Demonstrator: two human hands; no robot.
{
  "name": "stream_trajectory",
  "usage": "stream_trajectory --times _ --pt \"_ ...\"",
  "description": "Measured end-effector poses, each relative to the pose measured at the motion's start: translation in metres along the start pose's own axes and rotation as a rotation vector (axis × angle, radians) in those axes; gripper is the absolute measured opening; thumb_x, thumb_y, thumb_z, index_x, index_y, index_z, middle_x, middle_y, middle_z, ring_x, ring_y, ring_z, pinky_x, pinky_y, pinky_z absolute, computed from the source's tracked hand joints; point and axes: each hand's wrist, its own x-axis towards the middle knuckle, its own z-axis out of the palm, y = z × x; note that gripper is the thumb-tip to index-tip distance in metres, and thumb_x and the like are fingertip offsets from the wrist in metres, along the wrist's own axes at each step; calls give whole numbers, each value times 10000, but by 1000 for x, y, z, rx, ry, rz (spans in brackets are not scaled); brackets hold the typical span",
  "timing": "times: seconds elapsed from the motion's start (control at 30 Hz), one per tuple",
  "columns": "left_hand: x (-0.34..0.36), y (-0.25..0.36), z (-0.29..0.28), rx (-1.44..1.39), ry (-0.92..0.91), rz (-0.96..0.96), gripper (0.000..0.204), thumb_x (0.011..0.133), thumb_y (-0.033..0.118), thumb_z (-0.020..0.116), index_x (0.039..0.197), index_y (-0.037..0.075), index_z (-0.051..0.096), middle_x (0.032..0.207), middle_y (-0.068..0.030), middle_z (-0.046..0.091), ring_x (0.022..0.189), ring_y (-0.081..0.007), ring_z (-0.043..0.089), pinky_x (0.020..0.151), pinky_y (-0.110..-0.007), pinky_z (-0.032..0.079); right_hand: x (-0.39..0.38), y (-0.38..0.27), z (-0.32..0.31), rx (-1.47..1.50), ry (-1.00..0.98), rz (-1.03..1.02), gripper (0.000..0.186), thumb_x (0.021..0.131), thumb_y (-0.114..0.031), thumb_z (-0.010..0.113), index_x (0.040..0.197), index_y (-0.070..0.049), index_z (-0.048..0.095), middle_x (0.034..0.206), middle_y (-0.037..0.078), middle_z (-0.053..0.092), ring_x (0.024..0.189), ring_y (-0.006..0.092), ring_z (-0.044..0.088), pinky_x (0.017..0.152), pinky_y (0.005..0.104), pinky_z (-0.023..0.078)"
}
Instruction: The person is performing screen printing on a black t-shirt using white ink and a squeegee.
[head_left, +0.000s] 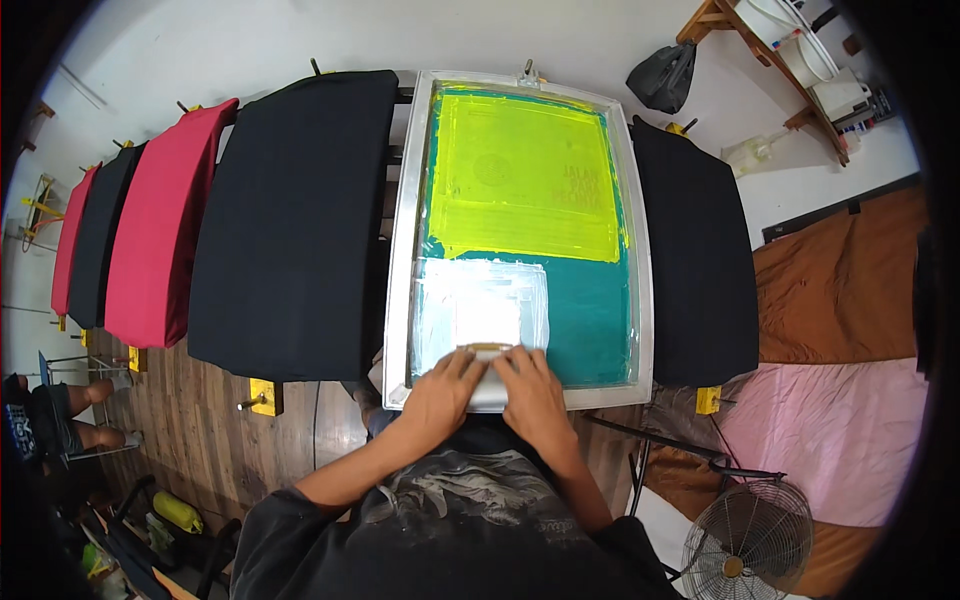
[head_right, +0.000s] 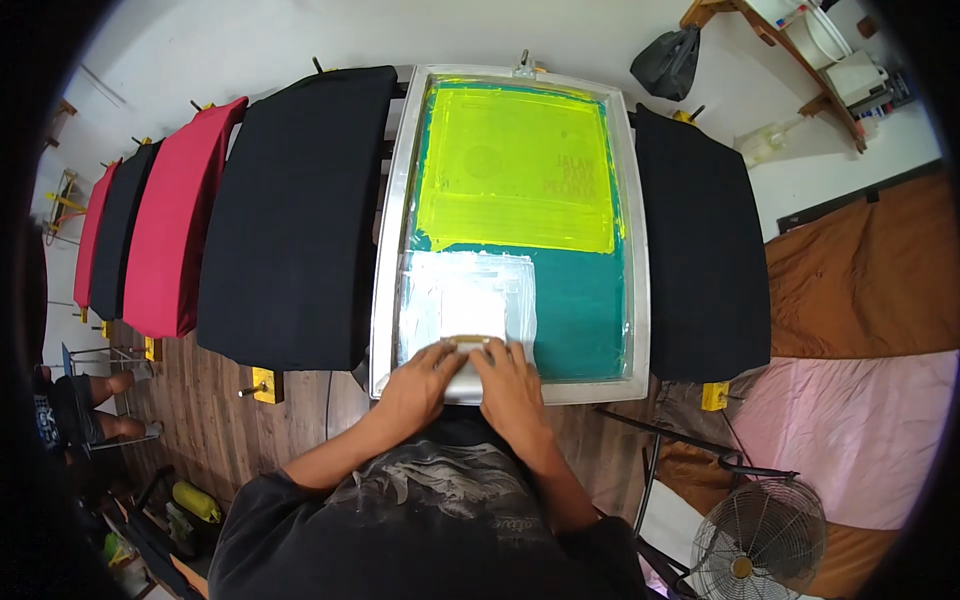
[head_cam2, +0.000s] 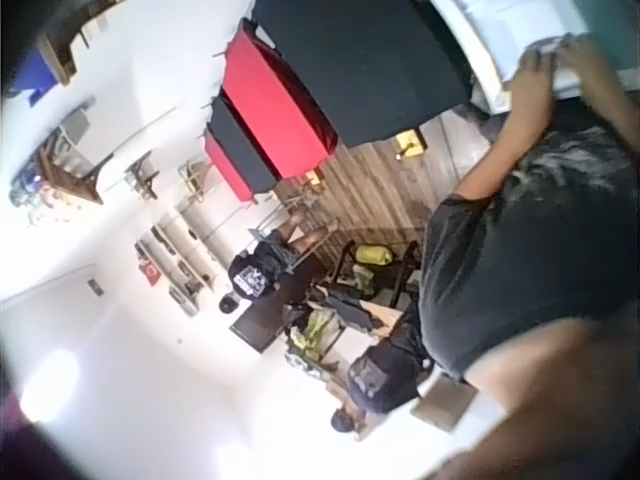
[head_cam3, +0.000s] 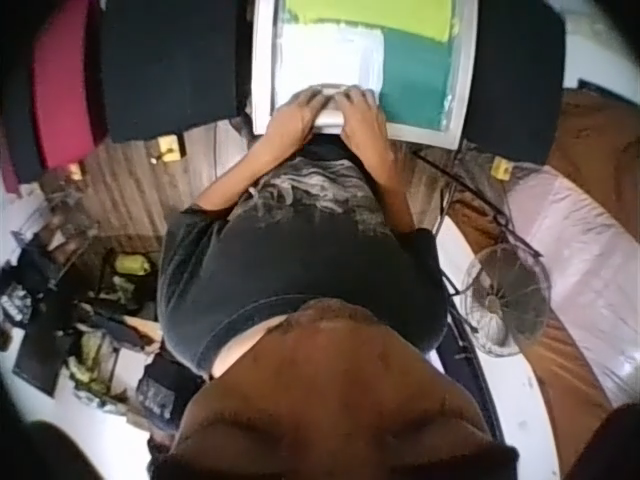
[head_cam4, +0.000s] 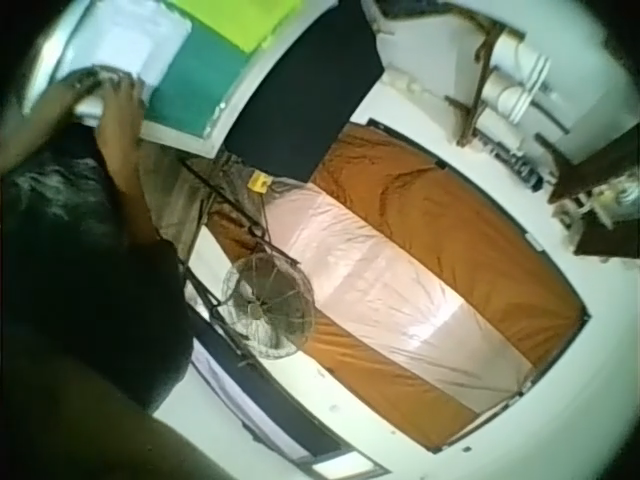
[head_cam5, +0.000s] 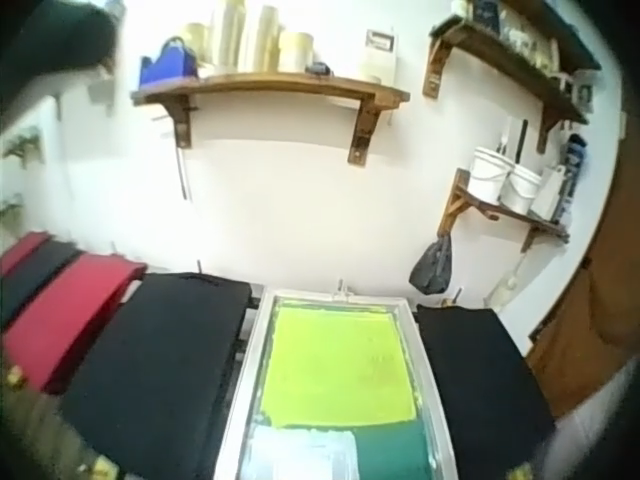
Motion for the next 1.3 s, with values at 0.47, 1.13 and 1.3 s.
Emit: stream_trajectory --times 0.47,1.13,1.3 --pt "79 -22 -27 -48 89 -72 398 716 -92 602 1088 33 669 992 -180 660 908 -386 654 771 -453 549 84 29 -22 -22 52 -37 344 712 62 646 1026 -80 645 998 117 617 965 344 588 792 448 519" --pt "99 -31 -38 -24 46 -38 331 705 -66 637 1008 50 703 905 -182 676 828 -375 674 730 -441 557 105 28 -34 -79 -68 32 364 696 52 644 1040 -65 651 1013 150 639 991 364 597 842 450 507" --pt "89 -35 -26 15 92 -24 385 701 -65 657 1064 54 707 955 -167 668 838 -359 678 743 -423 564 96 29 -20 -22 13 11 382 666 62 658 1031 -51 657 1014 155 637 988 368 588 848 447 505"
